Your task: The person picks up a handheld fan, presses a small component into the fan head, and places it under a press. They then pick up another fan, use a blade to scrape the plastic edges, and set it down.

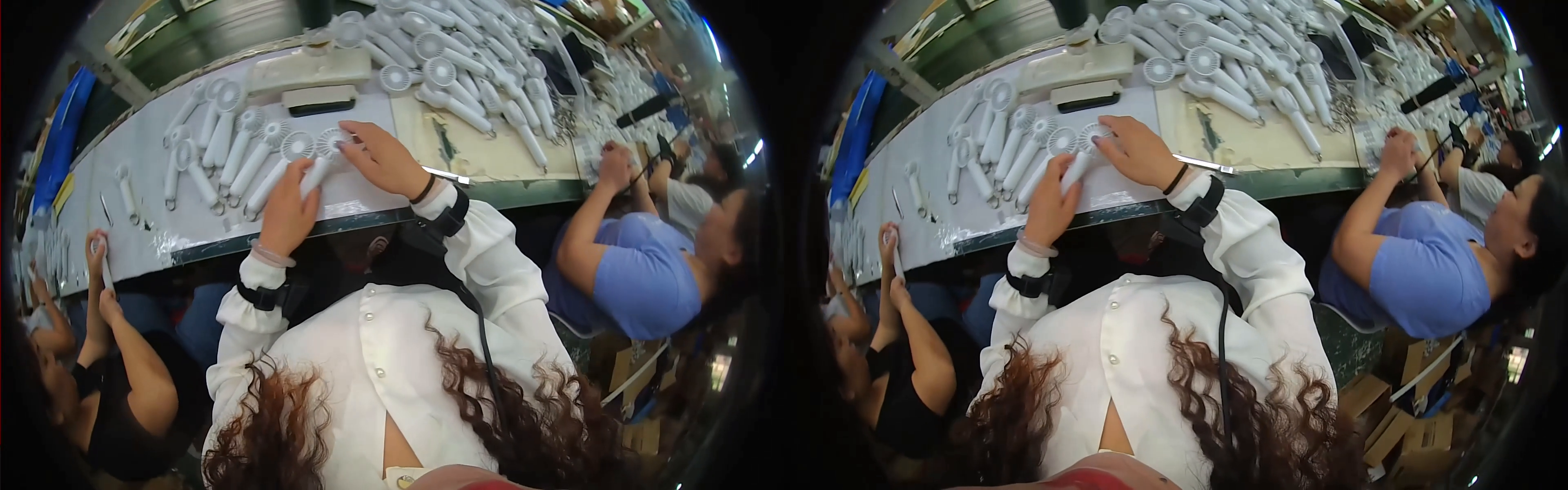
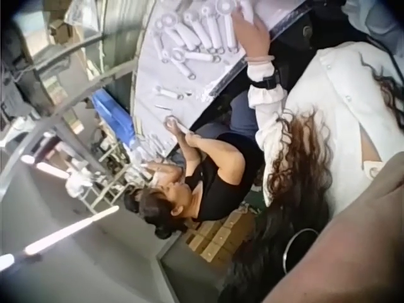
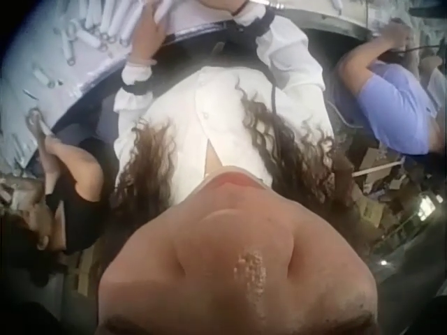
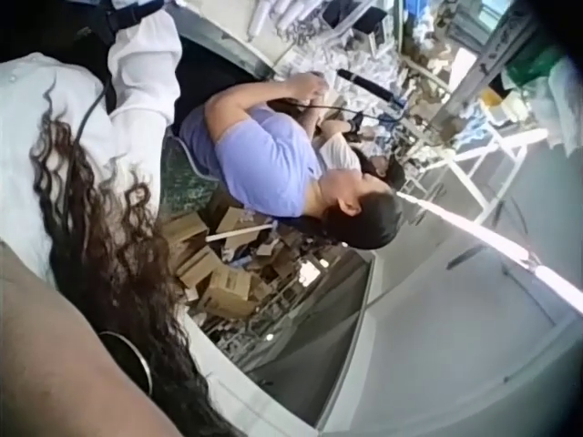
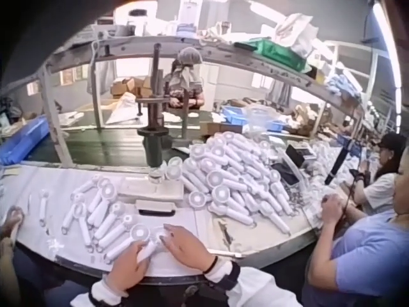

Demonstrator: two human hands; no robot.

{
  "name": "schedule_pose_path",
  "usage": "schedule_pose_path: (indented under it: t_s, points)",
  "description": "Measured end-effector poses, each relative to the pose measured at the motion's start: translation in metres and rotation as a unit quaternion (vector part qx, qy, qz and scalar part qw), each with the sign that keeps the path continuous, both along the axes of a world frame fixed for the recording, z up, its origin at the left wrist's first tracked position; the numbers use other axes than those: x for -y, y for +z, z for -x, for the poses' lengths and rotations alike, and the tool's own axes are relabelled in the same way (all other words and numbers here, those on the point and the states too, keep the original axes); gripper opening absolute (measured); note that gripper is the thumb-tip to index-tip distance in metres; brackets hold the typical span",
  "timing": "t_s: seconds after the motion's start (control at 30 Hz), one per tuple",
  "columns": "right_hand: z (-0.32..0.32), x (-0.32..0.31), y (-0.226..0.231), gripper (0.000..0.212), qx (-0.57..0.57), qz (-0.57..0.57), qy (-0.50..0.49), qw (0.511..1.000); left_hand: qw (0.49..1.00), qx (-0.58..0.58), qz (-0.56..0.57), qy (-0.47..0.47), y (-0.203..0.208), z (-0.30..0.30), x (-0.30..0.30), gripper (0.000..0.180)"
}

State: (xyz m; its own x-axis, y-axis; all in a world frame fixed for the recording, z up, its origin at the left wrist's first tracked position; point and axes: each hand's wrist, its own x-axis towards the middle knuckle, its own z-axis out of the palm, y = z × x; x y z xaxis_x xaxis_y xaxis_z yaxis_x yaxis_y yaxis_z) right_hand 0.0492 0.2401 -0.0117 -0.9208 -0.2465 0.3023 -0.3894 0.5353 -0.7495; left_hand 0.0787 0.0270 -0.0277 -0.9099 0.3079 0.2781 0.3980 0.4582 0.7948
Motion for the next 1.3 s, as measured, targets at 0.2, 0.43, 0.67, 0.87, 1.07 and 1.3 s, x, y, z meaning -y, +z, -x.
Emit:
schedule_pose_path:
  t_s: [0.2,0.43,0.67,0.87,1.07,1.3]
  points:
    - [-0.009,-0.05,0.014,0.032,-0.058,-0.068,-0.017,0.996,0.993,-0.105,0.054,0.011,-0.001,0.006,-0.01,0.036]
    - [0.015,-0.151,0.022,0.03,-0.204,-0.332,-0.21,0.897,0.975,-0.114,0.175,0.078,-0.005,0.012,-0.011,0.026]
    - [0.018,-0.152,0.017,0.031,-0.21,-0.443,-0.222,0.843,0.957,-0.18,0.209,0.095,-0.004,0.014,-0.01,0.023]
    - [0.032,-0.169,0.015,0.029,-0.189,-0.458,-0.179,0.85,0.964,-0.186,0.174,0.078,-0.005,0.013,-0.007,0.027]
    - [0.023,-0.161,0.034,0.025,-0.069,-0.288,-0.097,0.95,0.956,-0.246,0.138,0.085,0.006,0.008,-0.009,0.034]
    - [0.004,-0.091,0.064,0.029,0.173,0.062,0.07,0.981,0.981,0.013,-0.19,-0.024,0.024,0.022,-0.042,0.036]
